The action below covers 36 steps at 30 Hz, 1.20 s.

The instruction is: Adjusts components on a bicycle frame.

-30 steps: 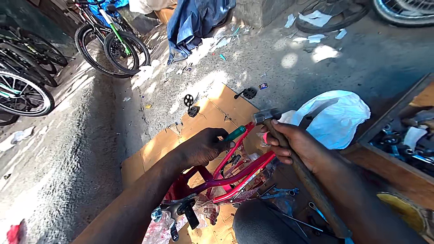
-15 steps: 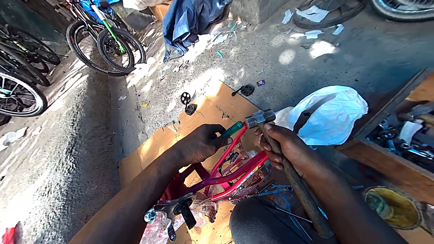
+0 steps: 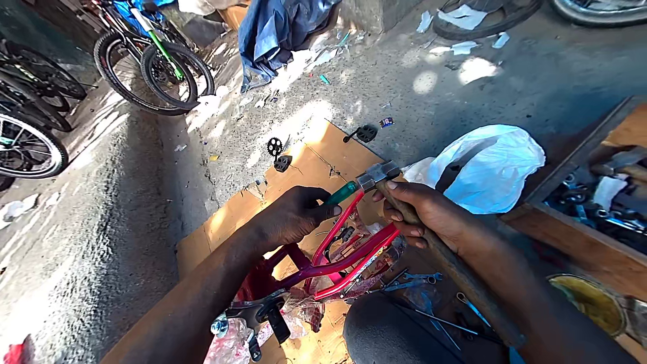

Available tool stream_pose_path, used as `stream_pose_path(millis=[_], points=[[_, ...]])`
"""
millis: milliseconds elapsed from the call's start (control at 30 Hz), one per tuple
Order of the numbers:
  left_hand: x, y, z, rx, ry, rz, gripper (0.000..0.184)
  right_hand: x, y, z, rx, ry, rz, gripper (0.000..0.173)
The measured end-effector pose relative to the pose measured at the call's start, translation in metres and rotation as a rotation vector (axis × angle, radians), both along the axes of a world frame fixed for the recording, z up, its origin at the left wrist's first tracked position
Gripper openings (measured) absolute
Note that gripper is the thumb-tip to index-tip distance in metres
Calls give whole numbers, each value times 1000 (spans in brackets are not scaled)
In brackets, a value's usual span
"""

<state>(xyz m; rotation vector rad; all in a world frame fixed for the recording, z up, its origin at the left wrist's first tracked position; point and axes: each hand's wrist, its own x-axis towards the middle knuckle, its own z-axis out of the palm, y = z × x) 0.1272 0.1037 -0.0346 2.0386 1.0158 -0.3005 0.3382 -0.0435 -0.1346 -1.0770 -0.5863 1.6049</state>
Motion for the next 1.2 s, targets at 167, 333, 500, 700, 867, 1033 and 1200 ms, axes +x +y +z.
stream_pose_path(millis=[167,333,500,700,867,1033,1200], points=[[2,-2,1,8,24,20,29,-2,7,-6,-17,-47,-206,43],[1,-13,6,37,43,15,26,8,7,-7,41,23,107,41],[-3,-5,1,-4,44,10,28,7,15,-10,-6,-2,-198,42],[-1,-6,2,8,55,6,27,-3,7,-7,17,18,62,43],[1,-8,2,6,85,-4,28,10,7,-13,-30,18,-159,41],[-2,-15,8,55,71,-19,25,7,-3,7,-24,-42,138,42],[-5,-6,5,-21,72,-23,24,4,-2,-5,-57,-100,-162,42]])
